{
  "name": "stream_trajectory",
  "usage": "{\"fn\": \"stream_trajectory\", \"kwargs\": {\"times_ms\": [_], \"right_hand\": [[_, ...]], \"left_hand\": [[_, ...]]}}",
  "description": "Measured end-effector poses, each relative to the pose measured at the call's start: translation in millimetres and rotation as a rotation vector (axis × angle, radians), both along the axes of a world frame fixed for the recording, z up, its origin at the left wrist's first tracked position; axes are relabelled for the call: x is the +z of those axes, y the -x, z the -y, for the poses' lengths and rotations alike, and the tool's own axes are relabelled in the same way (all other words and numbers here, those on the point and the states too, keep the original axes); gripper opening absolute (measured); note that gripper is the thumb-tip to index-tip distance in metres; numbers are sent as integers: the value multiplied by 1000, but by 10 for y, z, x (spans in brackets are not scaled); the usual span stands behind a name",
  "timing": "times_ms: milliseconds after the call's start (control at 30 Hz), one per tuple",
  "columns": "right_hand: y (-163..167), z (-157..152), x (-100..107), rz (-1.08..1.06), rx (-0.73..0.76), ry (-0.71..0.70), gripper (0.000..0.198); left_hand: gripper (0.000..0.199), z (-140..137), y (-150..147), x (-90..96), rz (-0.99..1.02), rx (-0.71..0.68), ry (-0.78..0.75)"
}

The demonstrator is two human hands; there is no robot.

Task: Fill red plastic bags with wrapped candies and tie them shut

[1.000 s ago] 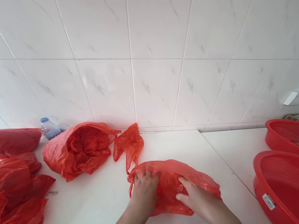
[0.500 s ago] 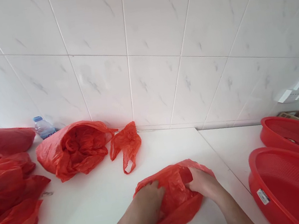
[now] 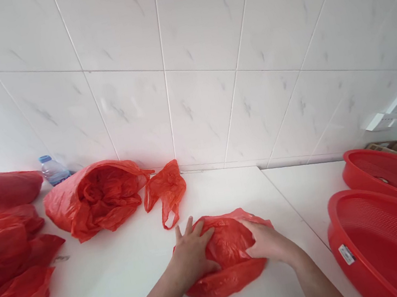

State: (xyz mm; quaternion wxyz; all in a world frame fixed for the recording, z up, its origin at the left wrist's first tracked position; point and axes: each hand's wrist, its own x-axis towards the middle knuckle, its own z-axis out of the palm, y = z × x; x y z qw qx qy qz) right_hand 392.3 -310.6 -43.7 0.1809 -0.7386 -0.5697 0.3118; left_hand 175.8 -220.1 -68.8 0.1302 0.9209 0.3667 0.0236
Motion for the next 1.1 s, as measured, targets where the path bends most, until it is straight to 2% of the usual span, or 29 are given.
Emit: {"fn": "stream_trajectory", "kwargs": {"times_ms": [100,233,333,467,500,567,633,733,767,833,967,1033,1100], "right_hand": [[-176,19,51,-281,-28,6,59],[-201,7,138,-460,-68,-156,38],[-82,-17,194,-455,-62,-252,31],[130,-30,183,-312,-57,-237,21],[173,-31,158,-248,-46,-236,25],[228,-33,83,-102,7,-208,47],[240,-43,-9,34,60,-109,71],[206,-63,-118,111,75,69,85],[192,-67,-132,104,76,98,85],[179,-64,-122,87,87,97,81],[227,-26,16,61,19,98,79],[283,-10,104,74,-32,-12,65],[350,-7,171,104,-30,-194,37]], "left_hand": [[85,-48,38,-24,45,-17,-88],[73,25,6,56,93,-58,-182],[57,92,-32,152,144,-111,-234],[17,145,-69,285,201,-189,-220],[15,148,-75,299,186,-196,-185],[18,139,-78,286,137,-174,-102],[23,109,-62,222,105,-111,-52],[65,44,-10,100,92,-24,-42],[73,24,7,73,88,-6,-40],[74,-2,32,59,86,6,-38],[52,4,26,160,109,-40,-73],[40,20,2,217,116,-65,-87],[32,34,-24,247,110,-79,-85]]}}
